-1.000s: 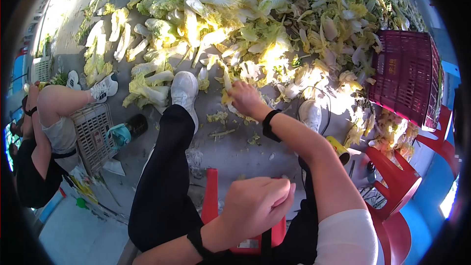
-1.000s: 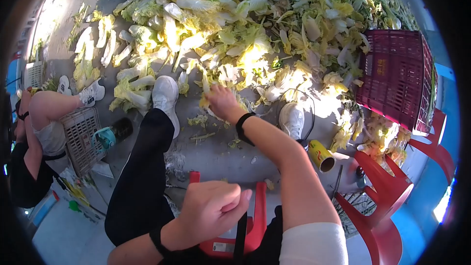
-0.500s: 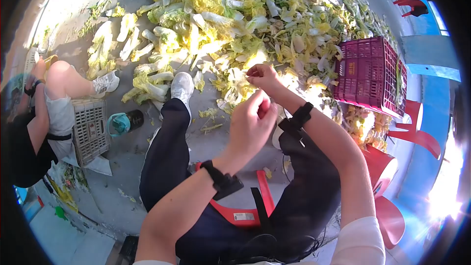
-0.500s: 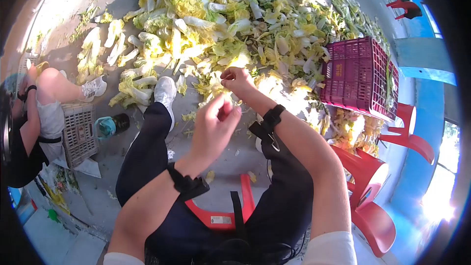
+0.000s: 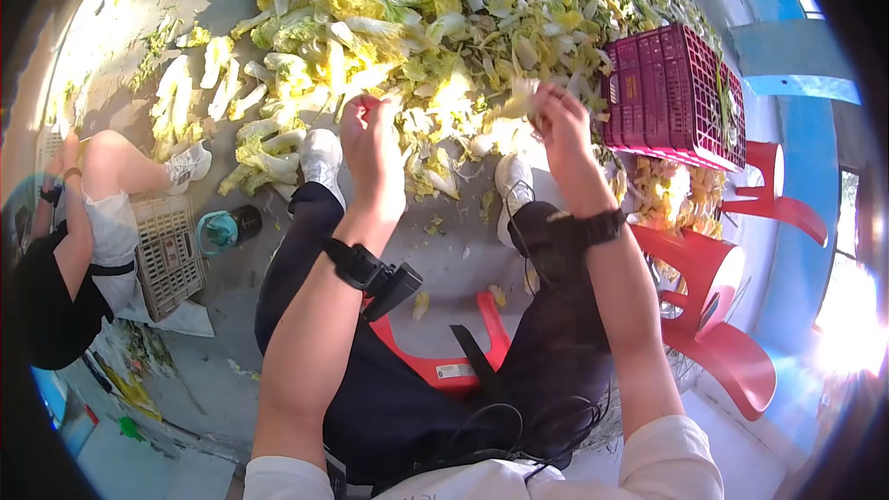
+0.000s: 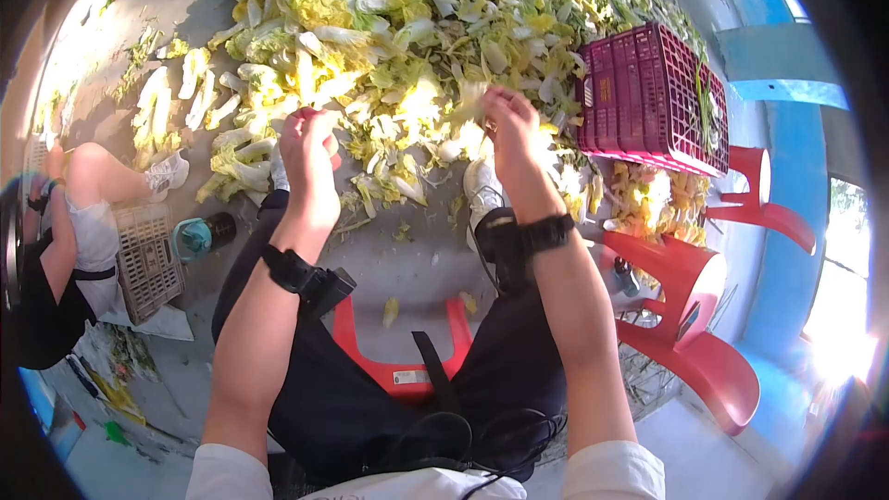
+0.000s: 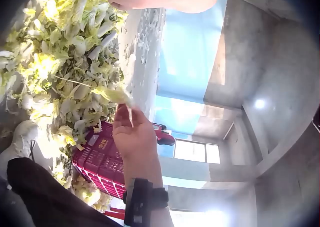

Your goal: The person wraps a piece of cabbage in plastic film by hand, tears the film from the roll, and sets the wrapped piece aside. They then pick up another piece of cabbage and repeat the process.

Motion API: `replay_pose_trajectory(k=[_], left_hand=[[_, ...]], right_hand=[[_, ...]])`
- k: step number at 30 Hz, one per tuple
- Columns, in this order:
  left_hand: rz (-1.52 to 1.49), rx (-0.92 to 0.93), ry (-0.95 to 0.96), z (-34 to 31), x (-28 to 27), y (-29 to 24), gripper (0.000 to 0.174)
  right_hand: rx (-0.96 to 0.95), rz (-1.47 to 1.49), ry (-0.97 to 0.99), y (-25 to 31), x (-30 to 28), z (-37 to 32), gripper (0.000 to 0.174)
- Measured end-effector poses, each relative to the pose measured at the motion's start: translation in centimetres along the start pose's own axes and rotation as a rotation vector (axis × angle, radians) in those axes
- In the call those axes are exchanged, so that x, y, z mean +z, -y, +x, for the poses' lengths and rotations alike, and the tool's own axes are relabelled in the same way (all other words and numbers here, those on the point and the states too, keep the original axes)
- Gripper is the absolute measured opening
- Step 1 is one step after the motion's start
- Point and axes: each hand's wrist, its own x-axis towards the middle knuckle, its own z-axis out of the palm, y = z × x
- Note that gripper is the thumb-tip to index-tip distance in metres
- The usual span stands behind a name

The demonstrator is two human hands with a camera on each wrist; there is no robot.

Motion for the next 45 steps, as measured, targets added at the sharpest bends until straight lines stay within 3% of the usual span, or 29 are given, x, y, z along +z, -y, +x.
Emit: replay_pose_trajectory(k=[2,3,6,7,9,10,11,13,15,16,18,21,24,25,28,29,32,35,36,38,41,43,45], left_hand=[[-0.018,-0.038,0.019,-0.7,0.7,-0.6,0.011],[-0.016,-0.039,0.034,-0.8,0.8,-0.3,0.012],[0.001,-0.010,0.062,-0.3,1.3,0.3,0.014],[0.017,0.019,0.061,0.1,1.3,0.5,0.015],[-0.011,0.092,0.062,0.9,1.3,0.9,0.017],[-0.034,0.085,0.039,1.5,1.2,1.0,0.018],[-0.071,0.057,0.039,1.4,1.4,0.3,0.019],[-0.104,0.024,0.023,1.0,1.5,-1.0,0.018],[-0.099,0.029,0.000,1.3,1.4,-1.5,0.015],[-0.138,0.037,-0.012,1.5,1.1,-1.8,0.016],[-0.189,0.072,-0.037,1.9,0.2,-2.5,0.016],[-0.168,0.070,-0.048,1.7,-1.6,-3.1,0.013],[-0.154,0.038,-0.104,1.6,-3.0,-2.9,0.015],[-0.152,0.019,-0.124,1.6,-3.2,-2.8,0.018],[-0.210,-0.035,-0.107,1.9,-3.5,-2.9,0.018],[-0.206,-0.028,-0.103,1.9,-3.5,-3.0,0.018],[-0.230,-0.004,-0.092,1.8,-2.5,-3.5,0.018],[-0.219,-0.033,-0.054,1.2,-2.1,-3.2,0.018],[-0.233,-0.046,-0.067,1.1,-2.0,-3.0,0.018],[-0.240,-0.071,-0.077,0.9,-1.9,-2.7,0.019],[-0.222,-0.077,-0.086,0.5,-1.9,-2.4,0.019],[-0.209,-0.078,-0.086,0.6,-2.1,-2.1,0.018],[-0.196,-0.084,-0.083,0.8,-2.0,-1.8,0.018]], right_hand=[[-0.168,0.201,-0.162,0.0,-0.3,2.4,0.022],[-0.232,0.149,-0.354,-0.4,-0.2,3.3,0.029],[-0.117,-0.123,-0.284,-2.6,-1.0,4.6,0.031],[-0.058,-0.238,-0.218,-4.3,-0.8,4.6,0.029],[-0.153,-0.800,0.123,-11.5,-2.3,5.6,0.029],[-0.127,-0.860,0.202,-20.7,-5.5,7.9,0.037],[0.153,-1.205,0.348,-18.0,-3.6,5.0,0.044],[0.205,-1.361,0.666,-23.7,-5.2,4.2,0.048],[0.409,-1.299,0.460,-26.3,-3.6,1.8,0.050],[0.224,-1.312,0.362,-28.7,-2.9,0.8,0.046],[0.268,-1.324,0.377,-30.9,-0.1,0.2,0.051],[-0.195,-1.569,0.541,-34.8,3.6,0.0,0.070],[-0.478,-1.775,0.652,-34.9,7.3,0.7,0.075],[-0.389,-1.842,0.665,-35.1,8.2,1.2,0.078],[-0.353,-1.999,0.688,-34.1,8.8,3.1,0.079],[-0.446,-1.970,0.679,-33.1,8.3,3.4,0.071],[-0.217,-1.764,0.549,-33.4,5.6,5.3,0.051],[-0.073,-1.835,0.371,-32.6,1.3,5.5,0.037],[0.152,-1.779,0.485,-31.1,0.6,5.8,0.040],[0.294,-1.777,0.603,-30.0,0.1,7.7,0.037],[0.098,-1.572,0.382,-28.4,1.9,10.9,0.048],[-0.351,-1.492,0.285,-33.2,0.9,16.5,0.059],[-0.312,-1.518,0.223,-30.8,4.1,18.7,0.077]])
